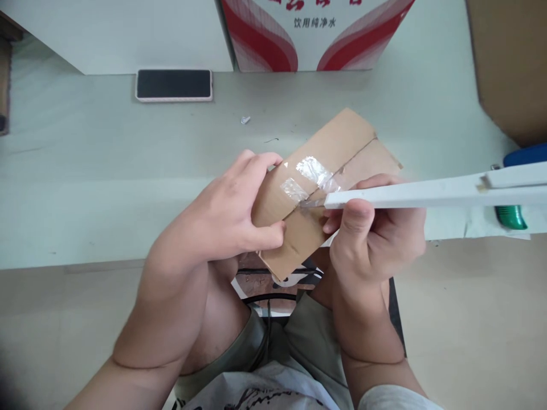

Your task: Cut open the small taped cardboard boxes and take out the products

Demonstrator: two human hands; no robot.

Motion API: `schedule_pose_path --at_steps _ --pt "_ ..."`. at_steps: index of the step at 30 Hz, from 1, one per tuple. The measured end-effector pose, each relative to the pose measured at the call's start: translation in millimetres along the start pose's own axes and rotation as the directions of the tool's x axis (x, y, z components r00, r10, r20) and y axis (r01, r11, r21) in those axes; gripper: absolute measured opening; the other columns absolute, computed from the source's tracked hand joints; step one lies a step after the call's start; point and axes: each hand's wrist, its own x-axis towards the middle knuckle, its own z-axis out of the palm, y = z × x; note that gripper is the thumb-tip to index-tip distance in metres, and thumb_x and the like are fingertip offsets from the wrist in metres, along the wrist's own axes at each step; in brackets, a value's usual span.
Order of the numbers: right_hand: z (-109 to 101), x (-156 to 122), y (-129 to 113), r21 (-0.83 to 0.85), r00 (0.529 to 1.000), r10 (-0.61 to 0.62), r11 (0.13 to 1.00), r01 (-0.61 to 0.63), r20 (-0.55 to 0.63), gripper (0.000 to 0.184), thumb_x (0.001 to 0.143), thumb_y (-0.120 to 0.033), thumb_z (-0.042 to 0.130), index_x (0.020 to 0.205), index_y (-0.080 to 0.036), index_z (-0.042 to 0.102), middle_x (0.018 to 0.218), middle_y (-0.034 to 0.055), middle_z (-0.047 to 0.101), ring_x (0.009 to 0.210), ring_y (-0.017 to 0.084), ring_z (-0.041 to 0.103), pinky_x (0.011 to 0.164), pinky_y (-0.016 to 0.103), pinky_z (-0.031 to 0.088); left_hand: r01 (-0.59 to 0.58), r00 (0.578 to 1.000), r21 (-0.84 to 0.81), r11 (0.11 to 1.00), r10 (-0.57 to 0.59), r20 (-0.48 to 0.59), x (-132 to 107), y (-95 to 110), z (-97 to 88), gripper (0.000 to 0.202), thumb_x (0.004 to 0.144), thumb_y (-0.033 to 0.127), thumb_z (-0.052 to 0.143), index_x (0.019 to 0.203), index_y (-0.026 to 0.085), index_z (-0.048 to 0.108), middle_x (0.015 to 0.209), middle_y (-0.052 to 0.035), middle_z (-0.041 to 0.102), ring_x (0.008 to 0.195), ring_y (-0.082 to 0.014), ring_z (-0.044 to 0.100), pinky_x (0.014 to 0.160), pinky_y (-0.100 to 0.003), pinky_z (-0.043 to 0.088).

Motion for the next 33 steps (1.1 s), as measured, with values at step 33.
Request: schedule_pose_path --at_steps 33 --pt "-1.4 -2.2 -4.4 0.085 0.995 0.103 0.991 -0.103 0.009 0.042 0.095 -0.058 0.068 0.082 -0.018 0.061 0.060 -0.0037 0.059 0.042 0.009 0.053 0.034 0.021 0.036 -0.058 0.995 0.108 0.992 0.066 -0.070 -0.3 -4.5 -7.0 0.056 0.075 0.044 0.072 0.128 0.028 0.063 0.116 -0.0039 0.070 0.100 -0.0267 0.070 0.080 -0.034 0.052"
